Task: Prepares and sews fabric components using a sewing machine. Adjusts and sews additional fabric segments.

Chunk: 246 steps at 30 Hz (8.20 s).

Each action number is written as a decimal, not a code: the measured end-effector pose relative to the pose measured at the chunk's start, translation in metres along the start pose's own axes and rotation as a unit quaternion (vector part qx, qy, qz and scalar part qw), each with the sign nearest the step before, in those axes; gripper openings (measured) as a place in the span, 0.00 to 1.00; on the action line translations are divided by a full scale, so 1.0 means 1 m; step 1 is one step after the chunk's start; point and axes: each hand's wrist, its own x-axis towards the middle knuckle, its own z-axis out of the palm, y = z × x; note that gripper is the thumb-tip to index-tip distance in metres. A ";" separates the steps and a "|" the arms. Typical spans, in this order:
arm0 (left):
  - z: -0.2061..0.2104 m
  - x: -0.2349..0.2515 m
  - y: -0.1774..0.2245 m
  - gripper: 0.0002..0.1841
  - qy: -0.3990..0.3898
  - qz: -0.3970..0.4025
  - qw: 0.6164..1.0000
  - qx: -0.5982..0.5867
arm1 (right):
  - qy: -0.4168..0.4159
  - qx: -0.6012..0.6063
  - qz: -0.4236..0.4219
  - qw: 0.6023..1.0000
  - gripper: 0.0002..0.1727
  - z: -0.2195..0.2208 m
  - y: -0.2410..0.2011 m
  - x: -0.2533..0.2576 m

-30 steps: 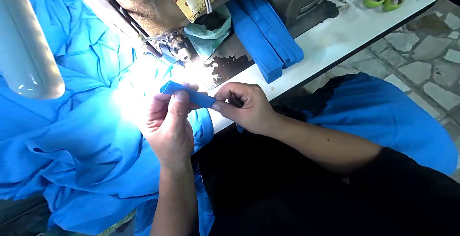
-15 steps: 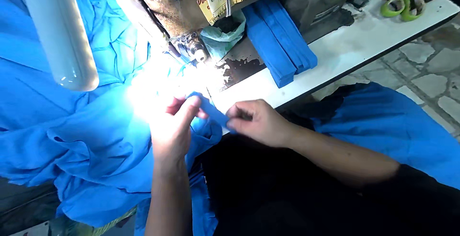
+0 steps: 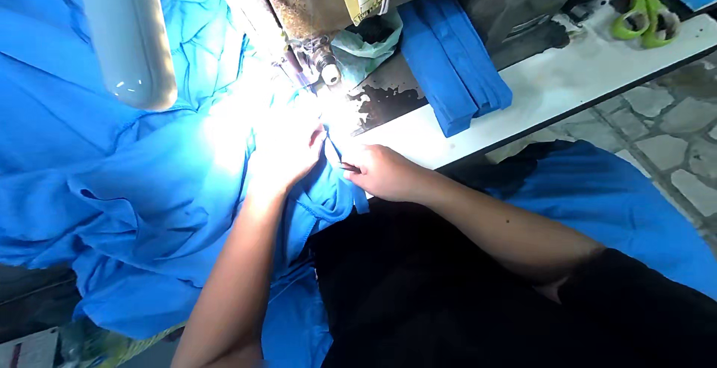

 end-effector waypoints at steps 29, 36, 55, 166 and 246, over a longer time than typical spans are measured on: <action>-0.007 0.033 0.019 0.14 -0.026 -0.215 0.975 0.042 | 0.008 -0.007 0.074 0.997 0.17 -0.009 -0.005 0.029; -0.011 0.043 0.019 0.13 -0.058 -0.290 0.955 0.016 | 0.017 -0.013 0.075 0.997 0.18 -0.008 -0.004 0.030; -0.018 0.049 0.024 0.15 -0.056 -0.355 0.933 -0.031 | -0.096 -0.253 0.049 0.961 0.25 -0.025 -0.014 0.042; -0.071 -0.065 0.071 0.09 -0.133 0.096 0.978 -0.132 | 0.205 0.033 -0.276 0.938 0.10 0.044 0.009 -0.031; 0.016 -0.005 0.010 0.19 0.052 0.032 0.994 0.091 | 0.015 0.173 -0.205 0.963 0.08 0.016 -0.041 -0.087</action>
